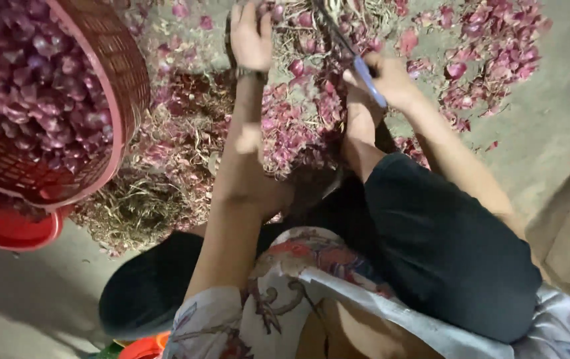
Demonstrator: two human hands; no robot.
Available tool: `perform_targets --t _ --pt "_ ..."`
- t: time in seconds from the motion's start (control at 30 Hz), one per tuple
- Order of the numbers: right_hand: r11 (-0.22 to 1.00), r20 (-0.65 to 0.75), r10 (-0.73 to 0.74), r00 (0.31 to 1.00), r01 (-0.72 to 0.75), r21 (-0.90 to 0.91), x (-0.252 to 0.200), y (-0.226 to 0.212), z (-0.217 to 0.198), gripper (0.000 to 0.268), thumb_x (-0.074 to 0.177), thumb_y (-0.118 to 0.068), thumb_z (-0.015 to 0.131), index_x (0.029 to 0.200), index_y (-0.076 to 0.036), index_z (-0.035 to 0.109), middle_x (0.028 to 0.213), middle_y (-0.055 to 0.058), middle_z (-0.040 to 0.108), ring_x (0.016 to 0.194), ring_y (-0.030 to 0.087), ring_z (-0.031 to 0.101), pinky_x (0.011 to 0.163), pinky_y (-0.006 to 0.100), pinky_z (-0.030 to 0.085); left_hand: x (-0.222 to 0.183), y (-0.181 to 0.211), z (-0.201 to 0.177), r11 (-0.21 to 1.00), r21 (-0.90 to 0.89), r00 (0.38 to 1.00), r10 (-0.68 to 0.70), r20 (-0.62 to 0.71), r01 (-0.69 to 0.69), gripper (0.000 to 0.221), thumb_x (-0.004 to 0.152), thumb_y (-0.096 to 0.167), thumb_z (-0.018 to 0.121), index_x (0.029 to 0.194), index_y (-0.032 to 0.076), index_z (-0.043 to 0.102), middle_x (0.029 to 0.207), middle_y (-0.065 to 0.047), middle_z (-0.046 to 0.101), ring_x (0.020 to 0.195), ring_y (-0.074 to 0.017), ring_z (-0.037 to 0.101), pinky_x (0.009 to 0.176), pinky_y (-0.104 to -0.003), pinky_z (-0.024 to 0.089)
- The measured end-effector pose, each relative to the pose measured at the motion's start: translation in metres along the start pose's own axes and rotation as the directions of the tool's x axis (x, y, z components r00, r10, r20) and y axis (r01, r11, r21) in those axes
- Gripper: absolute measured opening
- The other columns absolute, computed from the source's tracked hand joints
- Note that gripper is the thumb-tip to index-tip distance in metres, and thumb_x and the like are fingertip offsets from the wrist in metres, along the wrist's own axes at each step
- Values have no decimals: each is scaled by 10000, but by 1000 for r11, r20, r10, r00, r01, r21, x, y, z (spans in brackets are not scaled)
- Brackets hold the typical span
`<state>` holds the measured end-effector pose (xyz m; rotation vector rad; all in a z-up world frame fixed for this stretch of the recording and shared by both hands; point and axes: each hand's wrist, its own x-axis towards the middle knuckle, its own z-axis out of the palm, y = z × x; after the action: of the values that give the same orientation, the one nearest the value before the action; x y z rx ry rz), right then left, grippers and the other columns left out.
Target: Trimming the roots and stems of red onions using scissors while sitting on the floor.
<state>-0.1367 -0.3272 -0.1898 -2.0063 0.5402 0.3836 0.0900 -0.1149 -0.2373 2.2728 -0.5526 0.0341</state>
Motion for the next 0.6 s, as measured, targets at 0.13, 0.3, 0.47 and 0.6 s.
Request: perform_targets --t 0.13,0.3,0.47,0.6 --pt "998 33 24 999 -22 -55 -5 -3 3 417 1001 -491 722 911 -86 679 781 44 619 670 162 562 633 305 462 22 -7 13 991 44 970 -129 205 123 421 874 82 684 1259 214 579 1190 -71 600 889 -218 695 834 -381 590" --pt "991 20 -40 999 43 -125 -17 -8 12 557 998 -593 643 848 -57 676 823 90 645 723 225 587 671 356 450 -8 -40 23 965 261 907 -125 402 17 372 773 157 711 1140 178 652 1013 -45 491 731 -144 514 630 -288 548" --pt "949 224 136 965 -62 -309 -28 -28 11 811 900 -846 354 926 -81 622 675 37 571 583 249 620 617 400 527 -38 -20 5 989 -80 970 -106 217 126 206 802 116 707 1002 103 659 749 19 703 611 -82 657 526 -203 583" --pt "936 247 156 956 -64 -345 -27 -49 6 785 924 -809 394 985 -65 634 794 126 667 711 330 679 681 436 529 -51 5 -19 966 -198 959 -114 260 168 102 864 119 715 963 102 731 693 54 613 553 -46 476 470 -169 419"
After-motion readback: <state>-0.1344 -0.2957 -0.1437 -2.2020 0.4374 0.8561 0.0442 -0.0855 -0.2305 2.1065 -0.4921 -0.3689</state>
